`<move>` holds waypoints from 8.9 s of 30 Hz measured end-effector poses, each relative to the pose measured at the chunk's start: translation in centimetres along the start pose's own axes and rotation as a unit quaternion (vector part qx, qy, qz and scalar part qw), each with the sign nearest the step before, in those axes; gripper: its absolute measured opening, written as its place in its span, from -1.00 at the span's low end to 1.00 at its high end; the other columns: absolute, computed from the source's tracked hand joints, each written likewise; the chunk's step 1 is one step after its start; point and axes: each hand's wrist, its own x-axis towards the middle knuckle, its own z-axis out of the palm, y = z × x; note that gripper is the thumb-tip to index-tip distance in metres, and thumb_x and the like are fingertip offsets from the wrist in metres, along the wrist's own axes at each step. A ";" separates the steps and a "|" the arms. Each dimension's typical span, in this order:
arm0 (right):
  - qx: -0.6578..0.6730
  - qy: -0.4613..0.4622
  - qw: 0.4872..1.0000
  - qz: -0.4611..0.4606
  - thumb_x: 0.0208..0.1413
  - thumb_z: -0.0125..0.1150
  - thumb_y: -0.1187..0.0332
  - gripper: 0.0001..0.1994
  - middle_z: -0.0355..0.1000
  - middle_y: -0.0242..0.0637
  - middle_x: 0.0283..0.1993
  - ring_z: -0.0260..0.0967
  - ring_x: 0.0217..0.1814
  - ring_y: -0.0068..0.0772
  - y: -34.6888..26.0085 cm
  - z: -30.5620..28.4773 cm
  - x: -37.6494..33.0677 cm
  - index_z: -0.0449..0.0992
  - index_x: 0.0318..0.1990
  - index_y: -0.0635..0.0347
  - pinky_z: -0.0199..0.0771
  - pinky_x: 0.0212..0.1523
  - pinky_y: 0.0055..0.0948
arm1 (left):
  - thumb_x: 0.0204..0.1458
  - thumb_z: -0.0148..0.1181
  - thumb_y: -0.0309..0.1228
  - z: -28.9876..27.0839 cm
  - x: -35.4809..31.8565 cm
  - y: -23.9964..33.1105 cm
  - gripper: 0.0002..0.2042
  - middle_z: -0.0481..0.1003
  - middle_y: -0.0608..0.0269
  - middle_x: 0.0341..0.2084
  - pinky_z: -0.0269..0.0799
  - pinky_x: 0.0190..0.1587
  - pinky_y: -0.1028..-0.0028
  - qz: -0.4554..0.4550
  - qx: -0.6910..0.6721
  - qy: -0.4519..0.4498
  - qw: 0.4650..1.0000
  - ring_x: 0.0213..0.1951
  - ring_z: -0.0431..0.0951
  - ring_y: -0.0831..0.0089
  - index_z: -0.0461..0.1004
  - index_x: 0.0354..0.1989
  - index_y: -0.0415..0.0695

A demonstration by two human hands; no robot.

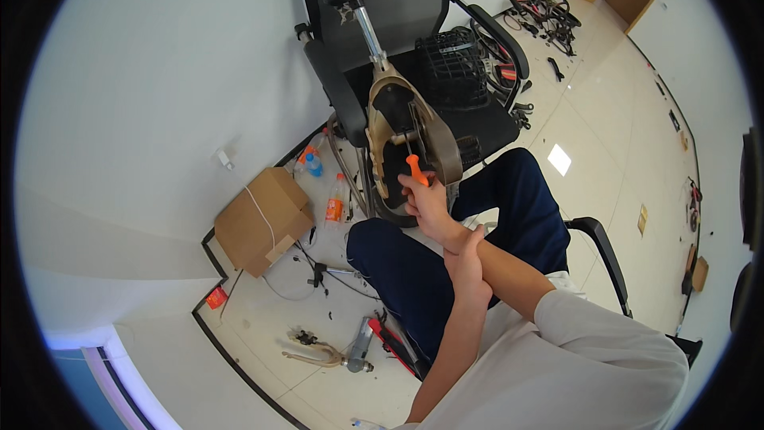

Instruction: The person uses an orange screwdriver to tighten screws on a bicycle crankset and a black plastic basket. The crankset is held between the legs while the basket is placed on an office chair. The person repeatedly adjusts the crankset and basket, using the screwdriver to secure components.

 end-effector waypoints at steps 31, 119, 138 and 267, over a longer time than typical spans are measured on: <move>-0.260 -0.216 0.939 -0.056 0.22 0.15 0.28 -0.53 0.18 -0.43 -0.56 0.08 -0.70 -0.63 -5.0 -0.6 -5.0 0.17 0.17 0.30 0.11 -0.75 -0.53 | -0.02 0.33 -0.42 0.5 -2.5 0.8 -0.62 0.45 0.20 -0.29 0.43 -0.17 0.43 -0.053 -0.004 -0.209 0.976 -0.27 0.51 0.44 0.28 -0.10 -0.18; 0.155 -0.219 0.963 0.029 0.15 0.10 0.30 -0.78 0.00 -0.58 -0.60 -0.12 -0.66 -0.68 -3.7 1.9 -0.7 0.30 -0.07 -0.01 -0.13 -0.65 -0.62 | -0.02 0.19 -0.45 -0.1 0.4 0.6 -0.70 0.46 0.11 -0.26 0.49 -0.17 0.30 0.108 -0.039 -0.129 0.985 -0.24 0.53 0.23 0.39 -0.11 -0.26; 0.113 -0.224 0.968 -0.003 0.18 0.11 0.32 -0.75 0.08 -0.54 -0.55 -0.12 -0.68 -0.72 -4.6 2.4 -2.6 0.29 -0.01 0.02 -0.11 -0.65 -0.65 | 0.00 0.24 -0.45 -0.3 -0.6 1.6 -0.57 0.42 0.23 -0.16 0.38 -0.05 0.39 0.076 -0.051 -0.124 0.988 -0.13 0.46 0.39 0.29 0.06 -0.20; 0.383 -0.281 0.864 0.169 0.35 -0.07 0.15 -0.73 0.36 -0.31 -0.27 0.12 -0.60 -0.69 -4.6 2.7 1.1 0.32 -0.10 0.19 -0.01 -0.73 -0.76 | 0.03 0.21 -0.43 0.2 -0.8 2.7 -0.56 0.43 0.21 -0.11 0.39 -0.04 0.44 0.127 -0.037 -0.120 0.984 -0.10 0.47 0.42 0.29 0.09 -0.24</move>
